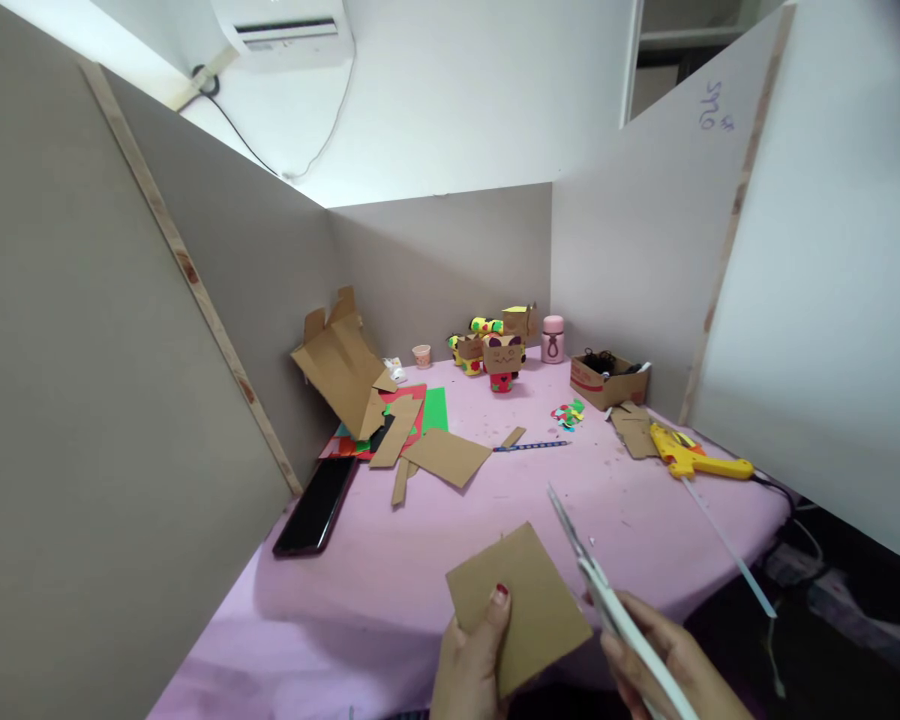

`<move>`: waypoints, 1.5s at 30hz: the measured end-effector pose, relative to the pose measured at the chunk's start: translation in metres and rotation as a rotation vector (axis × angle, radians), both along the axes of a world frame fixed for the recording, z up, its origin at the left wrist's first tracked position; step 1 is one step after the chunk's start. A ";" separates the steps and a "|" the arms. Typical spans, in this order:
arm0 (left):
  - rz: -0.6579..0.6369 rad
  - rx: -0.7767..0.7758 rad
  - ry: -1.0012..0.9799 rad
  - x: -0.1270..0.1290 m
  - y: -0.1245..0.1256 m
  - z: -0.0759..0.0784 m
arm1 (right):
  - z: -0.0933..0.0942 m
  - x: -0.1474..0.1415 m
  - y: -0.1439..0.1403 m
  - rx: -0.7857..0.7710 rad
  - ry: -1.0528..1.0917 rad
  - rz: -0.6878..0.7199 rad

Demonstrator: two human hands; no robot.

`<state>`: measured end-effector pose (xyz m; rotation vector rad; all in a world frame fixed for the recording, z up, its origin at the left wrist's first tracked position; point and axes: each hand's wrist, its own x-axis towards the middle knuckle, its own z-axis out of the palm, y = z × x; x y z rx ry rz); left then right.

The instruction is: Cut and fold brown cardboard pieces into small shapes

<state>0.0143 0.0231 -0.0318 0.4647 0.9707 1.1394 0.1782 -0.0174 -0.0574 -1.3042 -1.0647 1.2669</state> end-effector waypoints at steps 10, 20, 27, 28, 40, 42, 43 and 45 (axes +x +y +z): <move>-0.644 0.275 0.030 -0.009 -0.012 0.032 | 0.049 0.014 0.013 0.264 0.120 0.027; -0.821 0.279 0.034 -0.016 0.000 0.037 | 0.054 0.008 0.002 0.240 0.037 0.046; -0.478 0.128 -0.325 -0.005 -0.006 0.006 | 0.043 0.007 0.008 0.233 0.090 -0.225; -0.438 0.101 -0.323 -0.001 -0.008 0.001 | 0.039 0.004 0.008 0.241 0.092 -0.233; 0.006 -0.027 -0.063 0.016 -0.018 0.013 | 0.022 -0.024 0.000 0.285 0.041 -0.168; 0.013 -0.029 -0.062 0.013 -0.017 0.014 | 0.027 -0.026 -0.003 0.293 0.034 -0.195; 0.023 -0.032 -0.056 0.011 -0.016 0.015 | 0.030 -0.024 -0.005 0.298 0.014 -0.204; 0.058 -0.038 -0.033 0.006 -0.013 0.019 | 0.033 -0.016 -0.012 0.284 -0.041 -0.159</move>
